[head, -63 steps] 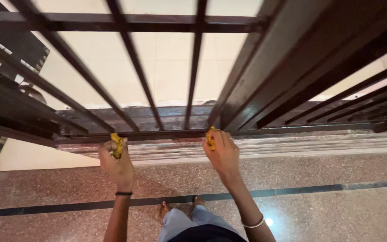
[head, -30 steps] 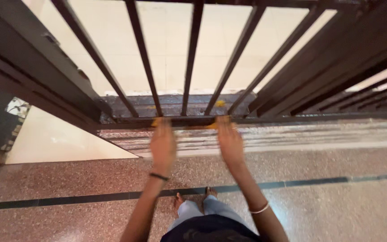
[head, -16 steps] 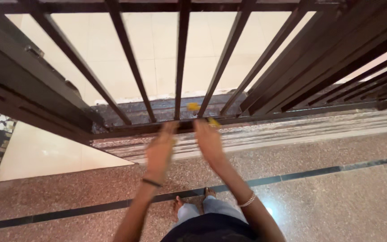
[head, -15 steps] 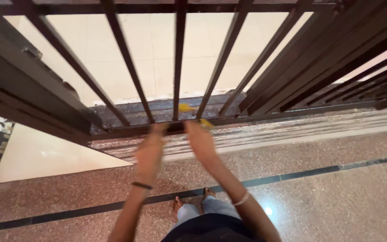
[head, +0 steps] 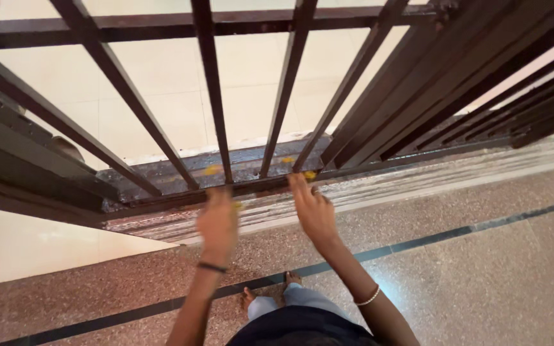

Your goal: The person uses two yellow cloths to wipe the horizontal and vertical bars of a dark metal gate. They systematically clean the lower section of the gate, moving from left to right and back again.

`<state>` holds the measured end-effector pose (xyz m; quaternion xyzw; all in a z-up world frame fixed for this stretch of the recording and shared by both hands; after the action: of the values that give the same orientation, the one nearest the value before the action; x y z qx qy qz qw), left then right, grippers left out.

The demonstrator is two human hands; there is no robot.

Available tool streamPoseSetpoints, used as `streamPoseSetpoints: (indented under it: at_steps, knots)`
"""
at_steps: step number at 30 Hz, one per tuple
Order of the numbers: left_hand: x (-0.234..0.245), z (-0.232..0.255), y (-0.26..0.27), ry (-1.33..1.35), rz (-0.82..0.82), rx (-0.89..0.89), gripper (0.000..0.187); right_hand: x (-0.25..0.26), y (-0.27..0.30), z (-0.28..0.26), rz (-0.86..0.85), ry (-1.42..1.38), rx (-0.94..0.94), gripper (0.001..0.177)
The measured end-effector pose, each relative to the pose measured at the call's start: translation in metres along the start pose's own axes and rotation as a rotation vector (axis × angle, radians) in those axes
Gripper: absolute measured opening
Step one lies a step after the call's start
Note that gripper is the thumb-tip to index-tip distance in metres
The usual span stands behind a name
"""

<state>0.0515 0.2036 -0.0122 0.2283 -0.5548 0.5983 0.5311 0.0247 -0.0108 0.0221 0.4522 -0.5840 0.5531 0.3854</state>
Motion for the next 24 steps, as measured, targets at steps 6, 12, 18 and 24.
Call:
streamPoseSetpoints:
  at_steps: [6, 12, 18, 24]
  knots:
    - [-0.041, 0.09, -0.03, 0.221, -0.082, -0.376, 0.041, 0.007, 0.002, 0.022, 0.177, -0.263, -0.153, 0.03]
    - [0.004, 0.015, -0.012, 0.017, -0.137, -0.224, 0.037, 0.027, 0.018, 0.061, 0.524, -0.176, -0.079, 0.035]
    - [0.096, -0.054, 0.006, -0.243, -0.086, 0.004, 0.042, 0.001, 0.014, 0.064, 0.249, -0.236, -0.129, 0.045]
    - [0.021, -0.051, -0.001, -0.135, -0.356, 0.26, 0.032, -0.016, -0.029, 0.075, 0.052, -0.263, -0.167, 0.043]
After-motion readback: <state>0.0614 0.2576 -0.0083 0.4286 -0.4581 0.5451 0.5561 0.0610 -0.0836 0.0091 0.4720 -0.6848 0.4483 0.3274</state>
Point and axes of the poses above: each hand's wrist, its own y-axis away from the middle knuckle, its own x-axis out of the back of the hand, z = x × y, the point moved 3 cm from there along -y, towards the middle knuckle, and after that the axes turned 6 degrees about -x, right-handed, at the moved point
